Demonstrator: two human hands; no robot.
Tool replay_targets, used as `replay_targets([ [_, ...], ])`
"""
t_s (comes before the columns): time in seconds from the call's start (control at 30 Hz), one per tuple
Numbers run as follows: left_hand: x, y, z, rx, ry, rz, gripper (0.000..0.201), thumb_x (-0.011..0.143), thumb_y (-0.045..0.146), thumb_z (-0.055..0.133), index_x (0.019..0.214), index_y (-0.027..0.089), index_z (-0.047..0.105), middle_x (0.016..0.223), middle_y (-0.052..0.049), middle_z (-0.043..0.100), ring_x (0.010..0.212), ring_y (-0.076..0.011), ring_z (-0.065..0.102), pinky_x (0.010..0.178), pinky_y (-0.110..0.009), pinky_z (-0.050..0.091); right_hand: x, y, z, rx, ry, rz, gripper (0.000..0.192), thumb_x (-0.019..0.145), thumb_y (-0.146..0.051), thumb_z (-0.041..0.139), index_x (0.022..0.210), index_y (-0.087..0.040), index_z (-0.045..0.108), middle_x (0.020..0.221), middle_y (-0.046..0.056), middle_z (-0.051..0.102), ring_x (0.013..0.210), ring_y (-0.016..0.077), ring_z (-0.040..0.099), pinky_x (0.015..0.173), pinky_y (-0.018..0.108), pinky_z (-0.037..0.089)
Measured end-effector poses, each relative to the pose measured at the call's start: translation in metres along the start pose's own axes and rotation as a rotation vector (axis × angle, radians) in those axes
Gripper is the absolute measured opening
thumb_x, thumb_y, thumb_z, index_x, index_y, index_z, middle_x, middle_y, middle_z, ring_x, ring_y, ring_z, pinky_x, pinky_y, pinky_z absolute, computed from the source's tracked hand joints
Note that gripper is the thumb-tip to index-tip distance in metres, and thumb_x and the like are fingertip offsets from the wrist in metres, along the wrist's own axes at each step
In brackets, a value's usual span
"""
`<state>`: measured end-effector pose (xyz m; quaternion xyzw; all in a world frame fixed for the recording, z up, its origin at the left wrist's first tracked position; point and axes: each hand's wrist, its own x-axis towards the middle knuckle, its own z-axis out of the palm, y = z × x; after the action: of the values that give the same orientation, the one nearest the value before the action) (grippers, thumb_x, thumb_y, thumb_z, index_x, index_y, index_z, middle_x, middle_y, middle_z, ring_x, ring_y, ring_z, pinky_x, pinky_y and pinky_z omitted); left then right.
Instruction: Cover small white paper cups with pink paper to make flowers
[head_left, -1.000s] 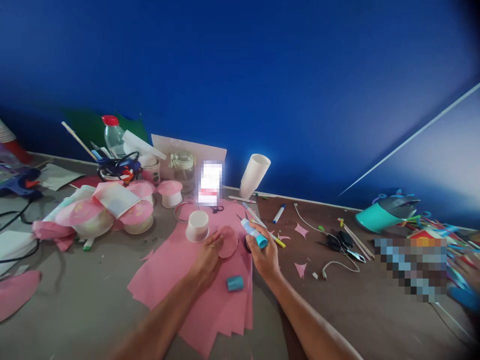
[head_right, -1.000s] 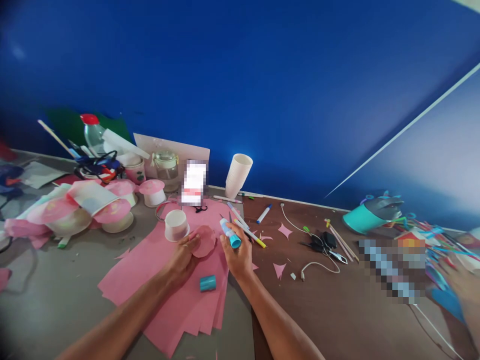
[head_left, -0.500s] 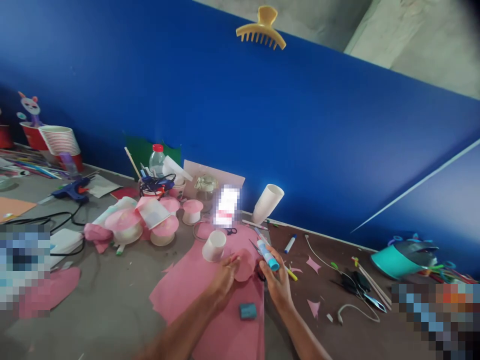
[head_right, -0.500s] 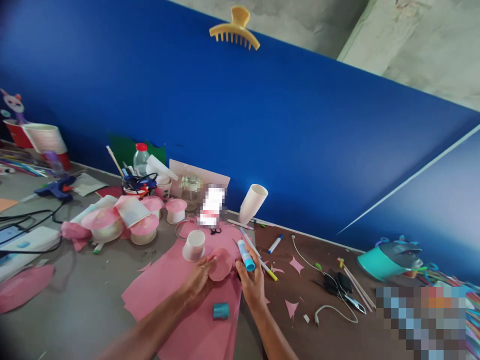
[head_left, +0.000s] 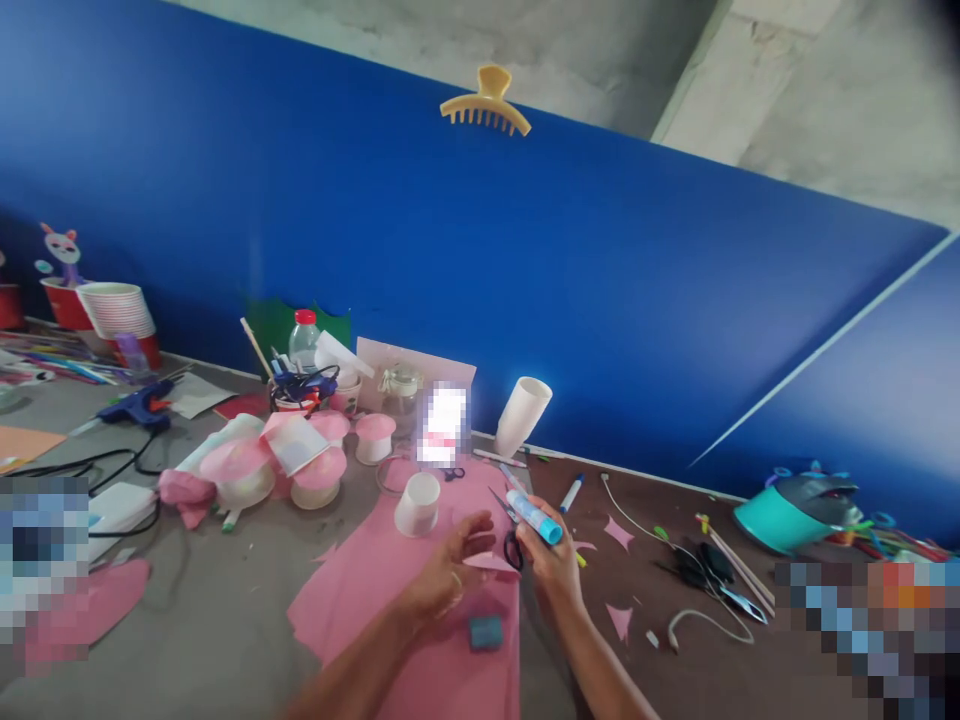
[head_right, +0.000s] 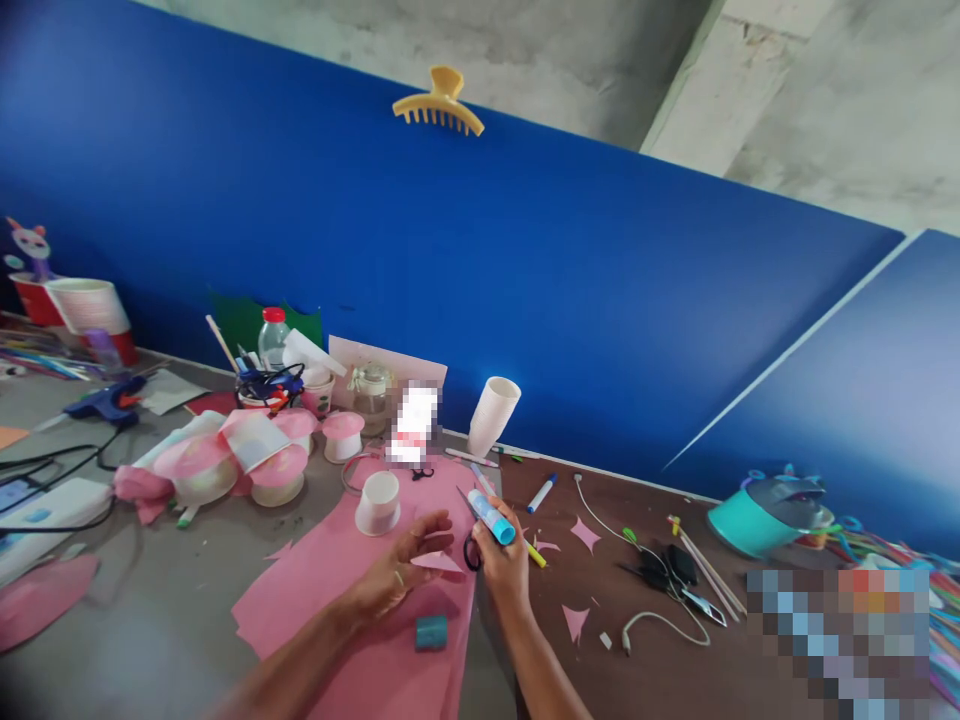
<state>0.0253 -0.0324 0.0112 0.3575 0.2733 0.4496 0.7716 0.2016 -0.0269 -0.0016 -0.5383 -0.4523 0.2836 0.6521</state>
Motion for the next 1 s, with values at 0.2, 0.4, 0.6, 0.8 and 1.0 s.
replay_targets([
  [0.2, -0.006, 0.010, 0.006, -0.015, 0.123, -0.066, 0.048, 0.068, 0.019, 0.079, 0.114, 0.024, 0.069, 0.127, -0.009, 0.064, 0.119, -0.0325, 0.061, 0.106, -0.048, 0.045, -0.007, -0.014, 0.004, 0.254, -0.069, 0.059, 0.051, 0.078, -0.050, 0.072, 0.121, -0.023, 0.065, 0.073, 0.001, 0.066, 0.053, 0.0125, 0.051, 0.051, 0.026, 0.046],
  [0.4, -0.003, 0.011, 0.009, -0.156, 0.140, -0.094, 0.038, 0.075, 0.026, 0.076, 0.112, 0.019, 0.068, 0.106, -0.010, 0.075, 0.104, -0.0275, 0.070, 0.098, -0.043, 0.051, -0.021, -0.022, 0.011, 0.123, -0.249, -0.060, 0.045, 0.076, -0.030, 0.073, 0.120, -0.024, 0.065, 0.088, 0.004, 0.070, 0.068, 0.0162, 0.062, 0.062, 0.027, 0.054],
  [0.6, -0.006, 0.013, 0.009, -0.067, 0.091, -0.103, 0.039, 0.073, 0.025, 0.079, 0.111, 0.022, 0.069, 0.115, -0.009, 0.075, 0.114, -0.0274, 0.067, 0.100, -0.038, 0.050, -0.017, -0.015, 0.017, -0.030, -0.153, -0.184, 0.036, 0.075, -0.018, 0.061, 0.109, -0.025, 0.070, 0.097, 0.005, 0.074, 0.091, 0.0235, 0.069, 0.086, 0.035, 0.056],
  [0.8, -0.006, 0.017, 0.012, 0.228, -0.047, -0.047, 0.050, 0.076, 0.036, 0.076, 0.125, 0.029, 0.063, 0.125, -0.011, 0.070, 0.116, -0.0328, 0.065, 0.089, -0.047, 0.056, 0.003, -0.005, 0.008, -0.094, -0.007, -0.096, 0.033, 0.072, -0.024, 0.059, 0.103, -0.021, 0.071, 0.099, 0.008, 0.074, 0.098, 0.0276, 0.068, 0.094, 0.044, 0.053],
  [1.0, 0.003, 0.015, -0.016, 0.857, 0.432, 0.696, 0.035, 0.083, 0.044, 0.065, 0.108, 0.020, 0.063, 0.110, -0.013, 0.067, 0.109, -0.0297, 0.065, 0.096, -0.048, 0.052, 0.011, 0.008, 0.007, -0.083, 0.010, -0.012, 0.037, 0.068, -0.020, 0.062, 0.104, -0.022, 0.071, 0.101, 0.006, 0.074, 0.096, 0.0257, 0.068, 0.092, 0.043, 0.053],
])
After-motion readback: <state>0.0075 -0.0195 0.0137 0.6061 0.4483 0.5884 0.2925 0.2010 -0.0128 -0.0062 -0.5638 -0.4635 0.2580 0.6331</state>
